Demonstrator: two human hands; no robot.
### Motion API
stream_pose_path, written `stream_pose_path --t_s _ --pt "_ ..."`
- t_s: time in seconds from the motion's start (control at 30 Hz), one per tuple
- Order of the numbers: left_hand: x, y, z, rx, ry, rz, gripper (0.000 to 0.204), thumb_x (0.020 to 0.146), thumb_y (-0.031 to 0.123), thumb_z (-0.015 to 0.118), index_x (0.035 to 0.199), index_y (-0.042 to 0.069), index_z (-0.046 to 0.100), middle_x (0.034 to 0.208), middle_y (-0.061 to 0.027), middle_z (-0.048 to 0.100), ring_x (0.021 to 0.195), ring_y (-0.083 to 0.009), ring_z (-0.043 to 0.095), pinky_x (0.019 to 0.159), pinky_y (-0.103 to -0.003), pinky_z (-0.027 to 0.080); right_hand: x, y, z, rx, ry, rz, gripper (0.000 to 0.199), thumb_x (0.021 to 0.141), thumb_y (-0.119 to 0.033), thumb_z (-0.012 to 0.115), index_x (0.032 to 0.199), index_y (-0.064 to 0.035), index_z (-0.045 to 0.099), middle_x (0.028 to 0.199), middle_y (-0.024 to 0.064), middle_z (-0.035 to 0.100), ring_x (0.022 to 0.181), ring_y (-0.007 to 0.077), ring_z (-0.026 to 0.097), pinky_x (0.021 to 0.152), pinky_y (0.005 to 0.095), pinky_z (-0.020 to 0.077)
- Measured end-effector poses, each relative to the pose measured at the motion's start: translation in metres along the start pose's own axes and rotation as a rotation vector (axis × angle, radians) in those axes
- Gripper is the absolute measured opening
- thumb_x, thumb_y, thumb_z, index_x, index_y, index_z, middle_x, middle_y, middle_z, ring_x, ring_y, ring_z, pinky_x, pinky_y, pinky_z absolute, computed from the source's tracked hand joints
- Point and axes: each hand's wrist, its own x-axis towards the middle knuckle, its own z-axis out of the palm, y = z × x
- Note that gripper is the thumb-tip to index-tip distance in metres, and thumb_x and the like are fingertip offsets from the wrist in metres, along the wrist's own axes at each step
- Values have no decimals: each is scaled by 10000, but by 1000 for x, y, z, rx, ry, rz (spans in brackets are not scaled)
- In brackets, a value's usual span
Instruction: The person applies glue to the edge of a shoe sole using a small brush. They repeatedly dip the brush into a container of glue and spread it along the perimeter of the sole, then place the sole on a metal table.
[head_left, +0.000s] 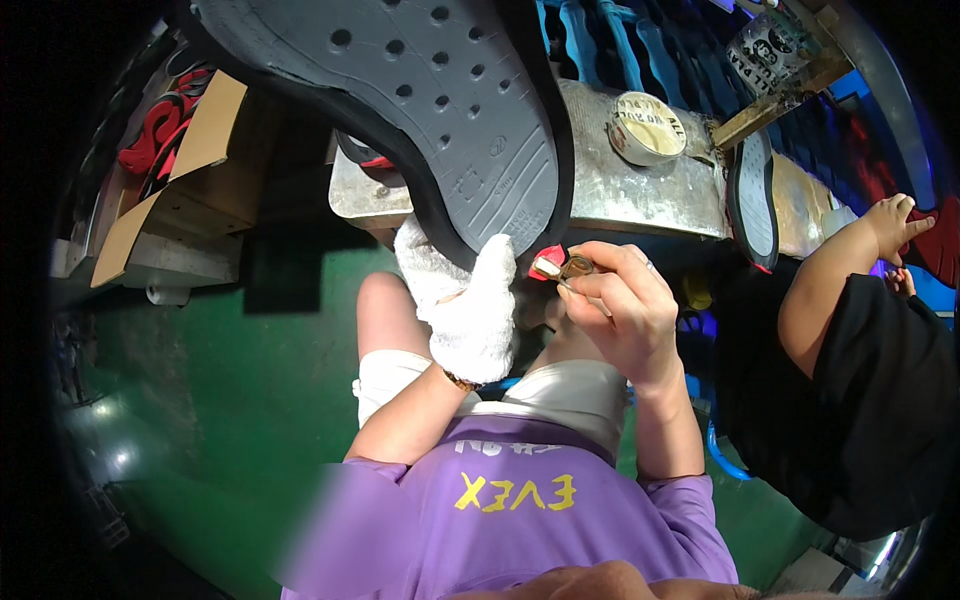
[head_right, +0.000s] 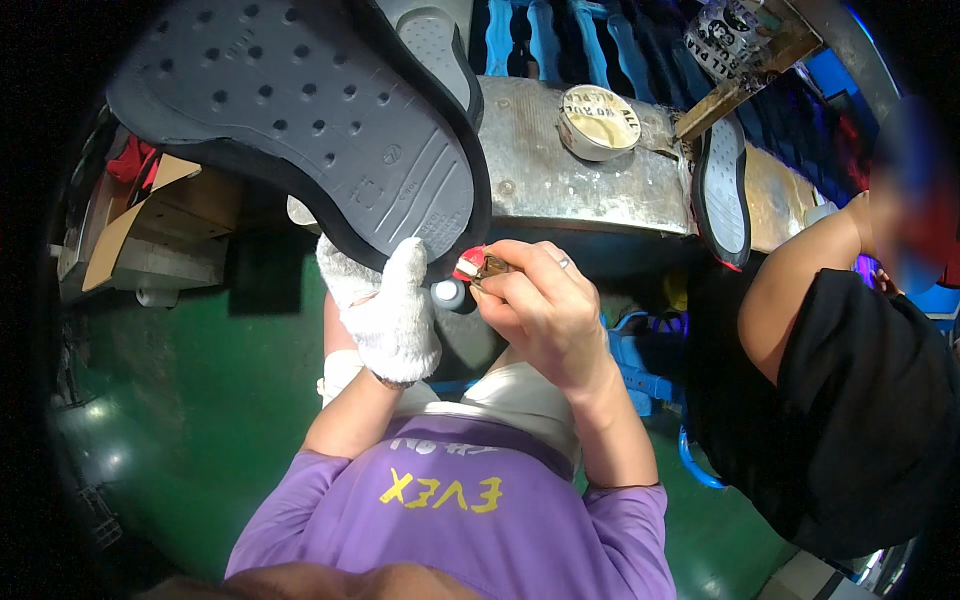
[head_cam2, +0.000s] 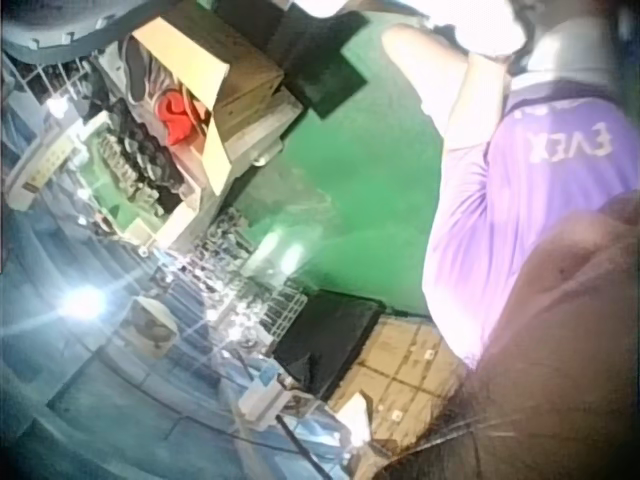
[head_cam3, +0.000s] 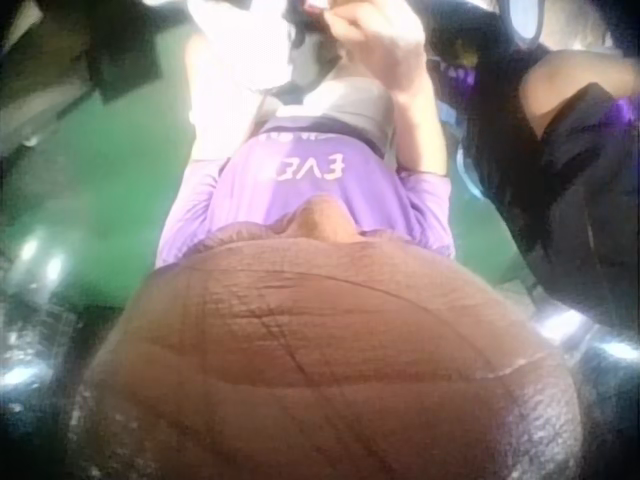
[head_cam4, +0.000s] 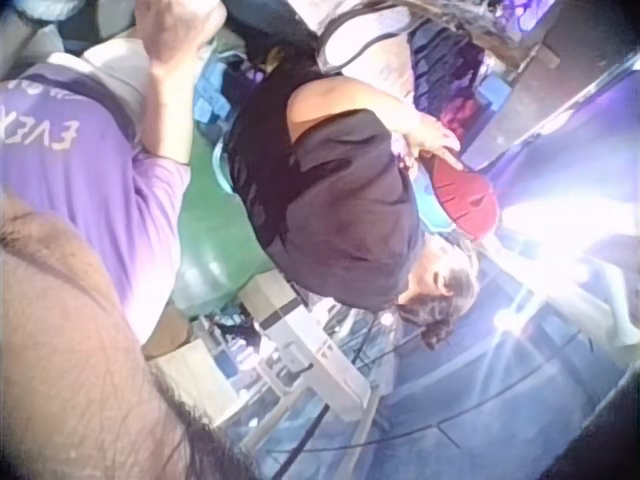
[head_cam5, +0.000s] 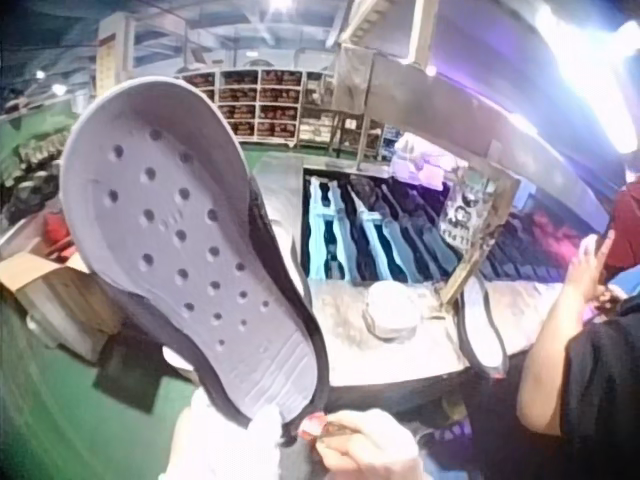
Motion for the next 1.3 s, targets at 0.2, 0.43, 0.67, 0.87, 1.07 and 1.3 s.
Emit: stream_pose_path --t_s 0.2,0.43,0.67,0.87,1.07,1.3 --pt "1 -5 -3 38 -36 35 621 916 -37 616 1437 54 293 1295 -128 542 1120 -195 595 932 -328 520 -5 4 -5 118 -55 -58 220 680 -36 807 838 -46 654 1020 116 690 780 274 657 686 355 541" --pt "-4 2 2 -19 25 -82 676 875 -90 665 1457 73 362 1317 -104 564 1147 -200 589 982 -331 491 -13 0 -3 94 85 50 206 697 -8 802 832 -40 651 1017 130 690 763 273 654 659 351 533" --pt "-6 -4 2 -75 11 65 631 874 -92 670 1425 60 402 1281 -94 589 1121 -182 602 963 -317 495 -15 1 1 -94 178 110 180 707 4 794 807 -16 645 980 129 684 787 265 668 658 345 555" --pt "-4 -8 -3 -37 -17 82 626 871 -95 667 1418 69 412 1269 -86 592 1114 -172 600 961 -309 491 -21 6 -2 -58 248 199 163 717 20 787 789 -10 643 982 136 683 803 263 675 677 340 563" --pt "-8 -4 2 -99 -7 42 606 869 -100 655 1401 72 421 1262 -88 593 1104 -172 601 946 -308 500 -12 0 -5 -108 136 57 167 705 24 785 788 -14 645 990 135 684 807 267 676 698 335 566" --pt "-6 -8 -3 -86 -45 47 617 864 -106 648 1407 71 415 1278 -95 587 1117 -185 603 954 -320 503 -20 5 -1 65 61 -46 227 644 -44 814 793 -68 645 985 91 694 724 233 654 592 328 509"
